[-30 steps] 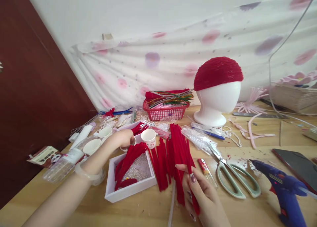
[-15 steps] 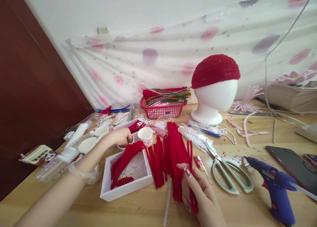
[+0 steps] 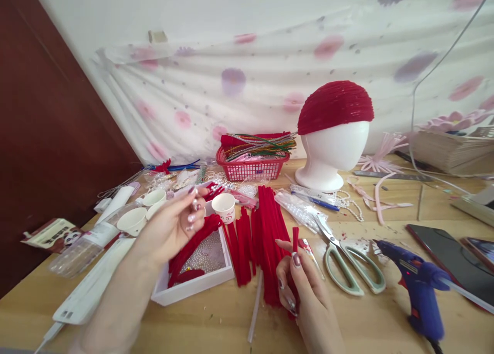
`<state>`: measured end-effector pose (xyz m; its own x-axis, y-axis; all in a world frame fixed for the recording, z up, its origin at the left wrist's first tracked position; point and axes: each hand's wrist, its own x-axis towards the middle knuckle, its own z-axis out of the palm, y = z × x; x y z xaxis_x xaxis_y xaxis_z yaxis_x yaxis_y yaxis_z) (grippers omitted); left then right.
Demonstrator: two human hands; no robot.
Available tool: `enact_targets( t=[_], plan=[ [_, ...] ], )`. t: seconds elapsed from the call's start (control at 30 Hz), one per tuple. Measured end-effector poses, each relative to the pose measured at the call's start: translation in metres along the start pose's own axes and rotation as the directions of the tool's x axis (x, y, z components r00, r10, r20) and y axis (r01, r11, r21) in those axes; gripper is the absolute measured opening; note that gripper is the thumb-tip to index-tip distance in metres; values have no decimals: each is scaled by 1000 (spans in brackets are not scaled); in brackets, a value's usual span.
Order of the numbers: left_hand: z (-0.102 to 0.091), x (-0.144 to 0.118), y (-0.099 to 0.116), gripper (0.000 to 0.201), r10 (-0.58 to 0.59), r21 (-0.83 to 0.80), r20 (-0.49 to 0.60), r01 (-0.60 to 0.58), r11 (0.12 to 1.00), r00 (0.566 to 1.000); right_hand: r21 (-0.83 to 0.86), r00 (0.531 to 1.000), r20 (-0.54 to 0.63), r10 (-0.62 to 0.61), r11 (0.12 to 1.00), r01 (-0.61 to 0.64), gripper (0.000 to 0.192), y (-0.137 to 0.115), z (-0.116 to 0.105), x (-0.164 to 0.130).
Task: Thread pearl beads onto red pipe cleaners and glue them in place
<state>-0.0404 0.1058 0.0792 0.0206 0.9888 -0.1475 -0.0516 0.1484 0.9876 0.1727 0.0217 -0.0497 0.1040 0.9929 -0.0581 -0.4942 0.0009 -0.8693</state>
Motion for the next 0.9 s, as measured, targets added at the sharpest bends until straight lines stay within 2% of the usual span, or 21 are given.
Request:
enact_targets(
  t=[0.1,0.17,0.3,0.4,0.53,0.73,0.9],
  plan=[
    [20,-22,-22,9,-161,-257,106,184,949,981,-77,1000,-6,5,997,-6,43,-6,7,-2],
    [30,-31,-38,18,-227,-354,186,281,892,956,-122,999,-33,13,992,-17,44,-9,12,-6],
    [44,-41,-65,47,-270,-442,320,395,805,908,-172,1000,-26,9,985,-13,42,-14,25,-18],
    [47,-48,-76,43,-285,-526,384,462,714,878,-153,998,1,57,987,-56,41,-20,33,-27],
    [47,-54,-83,28,-286,-624,406,492,607,868,-222,997,0,77,972,-75,43,-28,43,-34],
    [43,-55,-87,27,-229,-693,417,471,546,880,-344,993,-101,54,935,-86,46,-26,51,-32],
    [36,-57,-90,27,-262,-707,482,547,447,836,-422,997,-80,13,905,-46,39,-24,49,-27]
  ],
)
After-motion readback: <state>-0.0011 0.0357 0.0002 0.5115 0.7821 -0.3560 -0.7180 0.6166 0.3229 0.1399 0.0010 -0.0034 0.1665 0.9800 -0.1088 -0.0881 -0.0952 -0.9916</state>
